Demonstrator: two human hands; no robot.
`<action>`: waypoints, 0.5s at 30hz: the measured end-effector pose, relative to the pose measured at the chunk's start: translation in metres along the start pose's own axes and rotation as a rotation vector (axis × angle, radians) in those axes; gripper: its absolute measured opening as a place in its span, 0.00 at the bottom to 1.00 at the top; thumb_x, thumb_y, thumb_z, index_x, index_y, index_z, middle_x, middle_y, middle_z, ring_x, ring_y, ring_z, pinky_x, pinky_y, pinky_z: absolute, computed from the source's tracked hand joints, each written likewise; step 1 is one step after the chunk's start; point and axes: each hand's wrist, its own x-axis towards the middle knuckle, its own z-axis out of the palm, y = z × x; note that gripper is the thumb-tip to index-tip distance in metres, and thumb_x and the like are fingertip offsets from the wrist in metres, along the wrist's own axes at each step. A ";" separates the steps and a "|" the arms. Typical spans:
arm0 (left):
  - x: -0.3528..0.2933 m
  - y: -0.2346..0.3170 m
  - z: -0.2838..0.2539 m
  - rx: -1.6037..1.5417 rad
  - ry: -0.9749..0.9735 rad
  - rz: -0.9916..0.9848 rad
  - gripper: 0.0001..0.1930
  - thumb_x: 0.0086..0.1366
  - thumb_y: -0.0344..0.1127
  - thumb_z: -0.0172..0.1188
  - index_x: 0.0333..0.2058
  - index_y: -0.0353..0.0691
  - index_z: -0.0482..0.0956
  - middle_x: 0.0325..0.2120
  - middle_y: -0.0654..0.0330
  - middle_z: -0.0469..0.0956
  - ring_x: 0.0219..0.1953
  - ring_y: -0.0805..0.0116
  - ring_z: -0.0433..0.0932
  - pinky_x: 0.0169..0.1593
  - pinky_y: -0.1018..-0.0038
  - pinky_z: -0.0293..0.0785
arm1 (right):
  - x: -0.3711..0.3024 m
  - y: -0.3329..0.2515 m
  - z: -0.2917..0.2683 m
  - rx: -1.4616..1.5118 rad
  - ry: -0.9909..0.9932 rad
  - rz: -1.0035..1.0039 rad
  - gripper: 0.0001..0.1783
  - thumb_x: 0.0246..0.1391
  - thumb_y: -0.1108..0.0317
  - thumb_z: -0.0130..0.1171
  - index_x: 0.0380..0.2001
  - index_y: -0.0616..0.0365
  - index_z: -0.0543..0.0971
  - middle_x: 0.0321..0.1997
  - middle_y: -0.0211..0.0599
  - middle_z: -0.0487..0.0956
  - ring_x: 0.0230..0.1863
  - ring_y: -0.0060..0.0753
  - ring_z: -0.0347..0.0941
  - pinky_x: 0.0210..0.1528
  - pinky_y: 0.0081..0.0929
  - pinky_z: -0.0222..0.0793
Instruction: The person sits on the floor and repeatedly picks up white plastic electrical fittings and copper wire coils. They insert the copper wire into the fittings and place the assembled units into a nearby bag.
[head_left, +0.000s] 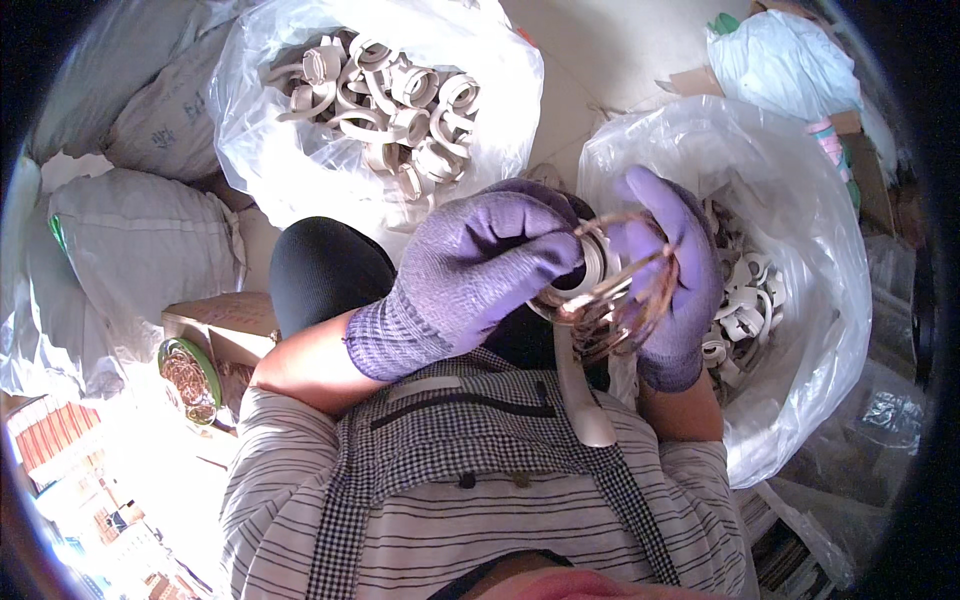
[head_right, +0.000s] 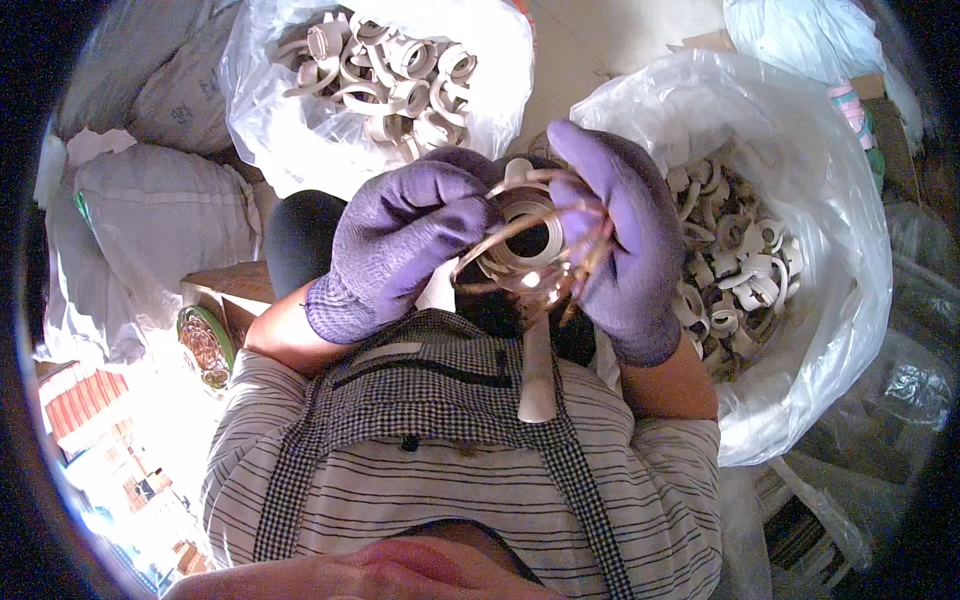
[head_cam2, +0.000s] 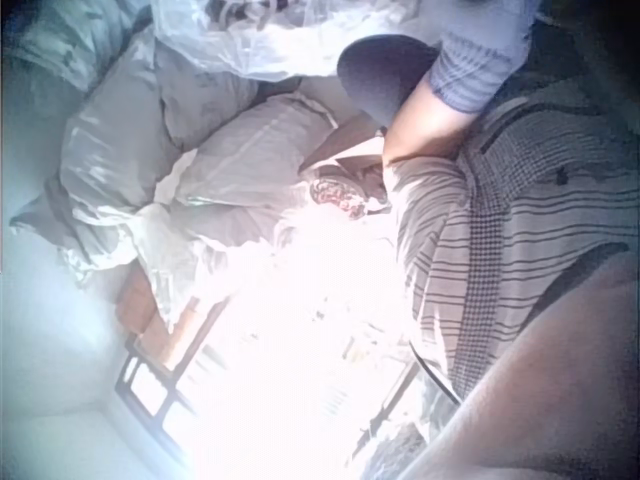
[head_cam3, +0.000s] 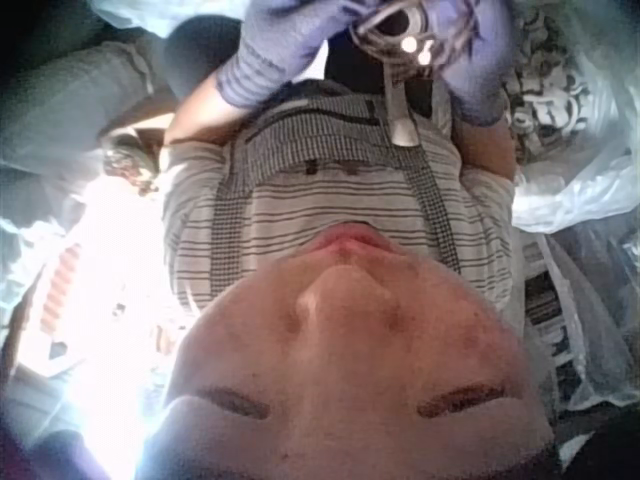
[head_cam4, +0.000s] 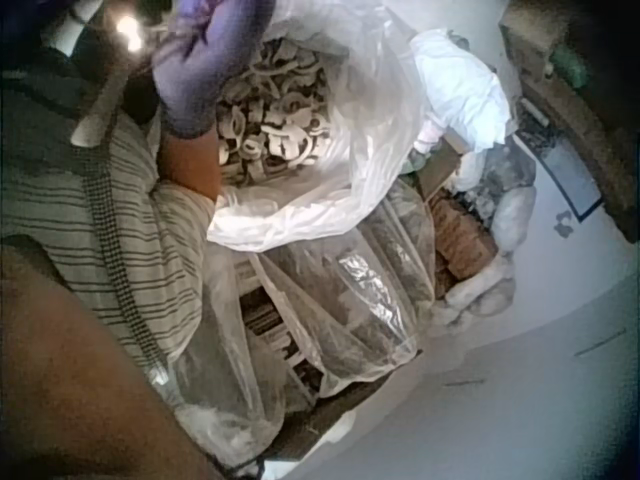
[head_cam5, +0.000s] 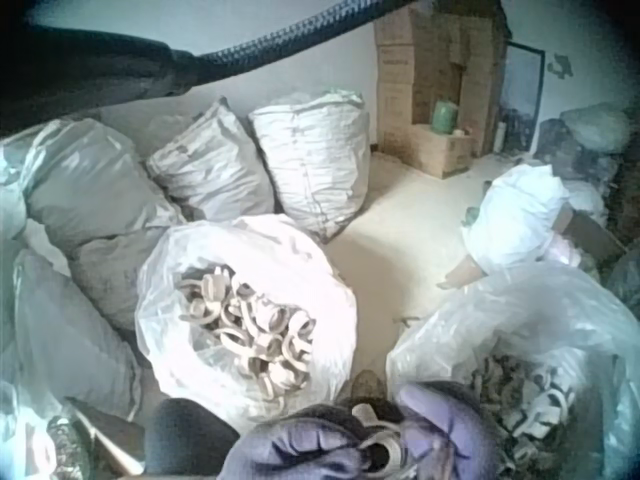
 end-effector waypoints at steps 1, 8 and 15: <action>-0.004 0.004 -0.003 -0.123 0.006 -0.069 0.07 0.67 0.29 0.61 0.39 0.32 0.81 0.37 0.56 0.81 0.40 0.70 0.79 0.47 0.74 0.75 | -0.001 0.007 -0.006 -0.031 0.013 -0.098 0.18 0.65 0.70 0.51 0.52 0.69 0.78 0.49 0.50 0.80 0.45 0.38 0.79 0.51 0.31 0.75; -0.014 -0.006 -0.010 -0.344 0.159 -0.144 0.08 0.72 0.31 0.57 0.42 0.33 0.81 0.38 0.59 0.81 0.33 0.78 0.77 0.35 0.82 0.74 | -0.012 0.002 -0.047 1.392 0.076 0.280 0.25 0.68 0.45 0.48 0.41 0.57 0.78 0.36 0.35 0.77 0.31 0.31 0.69 0.36 0.41 0.71; -0.016 -0.008 -0.009 -0.382 0.168 -0.142 0.07 0.72 0.30 0.57 0.43 0.34 0.81 0.40 0.59 0.82 0.34 0.78 0.78 0.35 0.82 0.75 | -0.018 0.010 -0.053 1.222 -0.094 0.446 0.25 0.72 0.47 0.42 0.30 0.53 0.74 0.20 0.26 0.68 0.14 0.21 0.57 0.14 0.23 0.57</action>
